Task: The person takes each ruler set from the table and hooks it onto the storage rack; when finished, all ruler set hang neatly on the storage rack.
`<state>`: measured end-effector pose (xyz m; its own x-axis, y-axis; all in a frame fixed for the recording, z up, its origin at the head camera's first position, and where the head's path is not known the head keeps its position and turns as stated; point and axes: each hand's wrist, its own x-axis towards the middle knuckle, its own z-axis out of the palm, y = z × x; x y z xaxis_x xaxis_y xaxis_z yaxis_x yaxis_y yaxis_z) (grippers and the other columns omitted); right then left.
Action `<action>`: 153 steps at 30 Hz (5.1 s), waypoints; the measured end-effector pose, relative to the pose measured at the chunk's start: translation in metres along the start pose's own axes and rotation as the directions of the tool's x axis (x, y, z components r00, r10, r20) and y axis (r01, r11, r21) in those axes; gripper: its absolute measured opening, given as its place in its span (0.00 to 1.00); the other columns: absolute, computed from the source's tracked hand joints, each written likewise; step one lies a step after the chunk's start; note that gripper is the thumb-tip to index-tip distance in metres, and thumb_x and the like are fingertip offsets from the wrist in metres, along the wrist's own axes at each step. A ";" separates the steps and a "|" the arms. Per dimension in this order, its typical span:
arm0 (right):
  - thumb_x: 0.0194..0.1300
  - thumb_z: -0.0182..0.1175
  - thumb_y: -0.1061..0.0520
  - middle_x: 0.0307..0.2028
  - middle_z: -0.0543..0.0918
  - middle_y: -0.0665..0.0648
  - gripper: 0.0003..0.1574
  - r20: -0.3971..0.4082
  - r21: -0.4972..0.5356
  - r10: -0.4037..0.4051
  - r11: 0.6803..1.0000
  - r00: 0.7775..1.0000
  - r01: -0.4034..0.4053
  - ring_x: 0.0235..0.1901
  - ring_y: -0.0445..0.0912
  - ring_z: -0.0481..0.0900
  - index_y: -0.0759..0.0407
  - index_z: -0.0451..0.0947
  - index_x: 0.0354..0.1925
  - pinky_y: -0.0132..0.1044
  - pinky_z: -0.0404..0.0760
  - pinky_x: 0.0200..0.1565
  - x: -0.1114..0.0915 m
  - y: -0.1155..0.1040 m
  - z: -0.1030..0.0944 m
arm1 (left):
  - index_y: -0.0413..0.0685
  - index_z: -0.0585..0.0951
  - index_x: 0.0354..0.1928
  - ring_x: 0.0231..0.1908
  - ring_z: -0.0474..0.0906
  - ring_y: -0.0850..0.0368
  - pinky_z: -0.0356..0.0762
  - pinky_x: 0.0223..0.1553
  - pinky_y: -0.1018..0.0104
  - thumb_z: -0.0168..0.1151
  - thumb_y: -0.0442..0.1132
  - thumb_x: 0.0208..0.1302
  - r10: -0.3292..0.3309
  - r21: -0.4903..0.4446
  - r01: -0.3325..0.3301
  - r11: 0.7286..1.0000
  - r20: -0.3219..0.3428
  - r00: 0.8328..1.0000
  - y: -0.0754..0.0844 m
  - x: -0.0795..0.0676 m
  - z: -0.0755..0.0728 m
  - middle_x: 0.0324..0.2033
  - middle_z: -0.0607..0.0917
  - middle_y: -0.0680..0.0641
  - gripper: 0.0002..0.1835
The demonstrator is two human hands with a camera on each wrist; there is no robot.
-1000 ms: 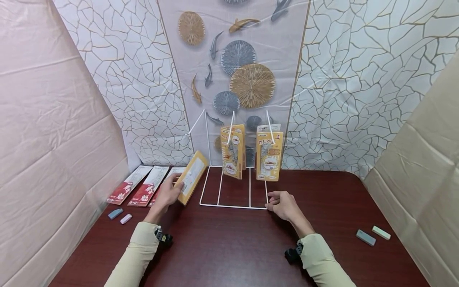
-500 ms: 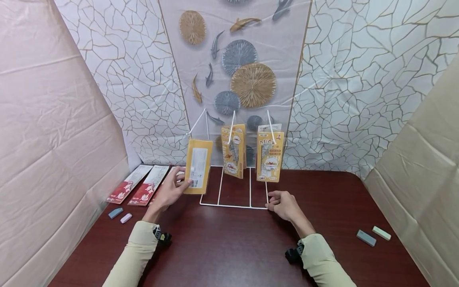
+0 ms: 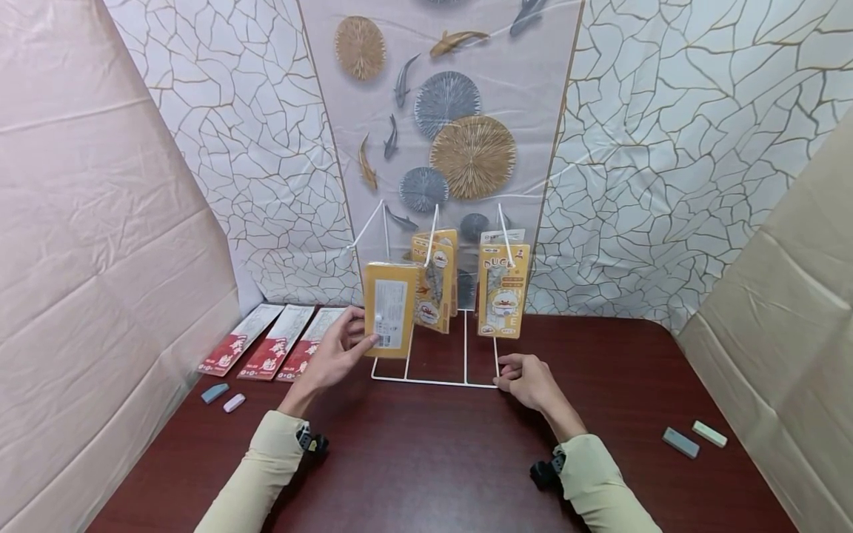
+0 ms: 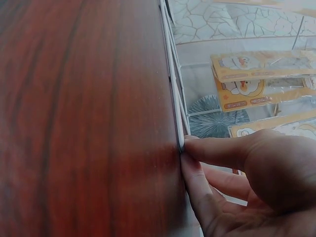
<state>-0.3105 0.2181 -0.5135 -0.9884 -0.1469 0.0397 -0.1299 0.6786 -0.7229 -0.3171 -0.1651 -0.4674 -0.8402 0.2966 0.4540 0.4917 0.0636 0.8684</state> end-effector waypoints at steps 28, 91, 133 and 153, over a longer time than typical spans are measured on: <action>0.60 0.71 0.57 0.41 0.88 0.60 0.26 -0.014 0.011 -0.016 1.000 1.000 0.017 0.40 0.47 0.86 0.63 0.81 0.56 0.37 0.80 0.44 -0.001 0.001 0.000 | 0.45 0.72 0.53 0.49 0.86 0.40 0.86 0.47 0.51 0.63 0.30 0.68 0.044 0.041 -0.045 0.998 0.030 0.999 0.004 0.010 0.037 0.51 0.87 0.38 0.15; 0.57 0.74 0.53 0.42 0.88 0.59 0.34 0.037 -0.010 -0.048 0.999 0.998 0.048 0.43 0.48 0.86 0.64 0.78 0.60 0.39 0.80 0.46 -0.004 -0.002 -0.006 | 0.40 0.80 0.52 0.48 0.87 0.49 0.83 0.53 0.57 0.62 0.30 0.67 -0.085 0.383 0.101 0.918 -0.058 0.995 -0.037 0.018 0.024 0.47 0.88 0.39 0.13; 0.57 0.74 0.54 0.43 0.88 0.61 0.34 0.040 0.009 -0.053 0.999 0.998 0.053 0.44 0.50 0.86 0.65 0.78 0.59 0.38 0.79 0.47 -0.003 -0.002 -0.007 | 0.34 0.69 0.67 0.62 0.70 0.31 0.67 0.66 0.42 0.77 0.42 0.53 -0.364 0.515 0.624 0.587 -0.521 0.772 -0.050 -0.002 -0.073 0.57 0.77 0.27 0.42; 0.55 0.76 0.53 0.39 0.89 0.57 0.34 0.026 0.017 -0.038 0.999 0.999 0.038 0.41 0.45 0.86 0.64 0.79 0.58 0.29 0.77 0.43 -0.004 0.003 -0.005 | 0.44 0.76 0.60 0.55 0.81 0.46 0.80 0.47 0.71 0.72 0.38 0.61 -0.201 -0.014 0.210 0.978 -0.356 0.913 -0.046 0.001 -0.049 0.55 0.84 0.38 0.26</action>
<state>-0.3077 0.2248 -0.5125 -0.9802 -0.1917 0.0492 -0.1660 0.6605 -0.7323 -0.3516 -0.2145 -0.4970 -0.9471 -0.0809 0.3106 0.3011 0.1116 0.9471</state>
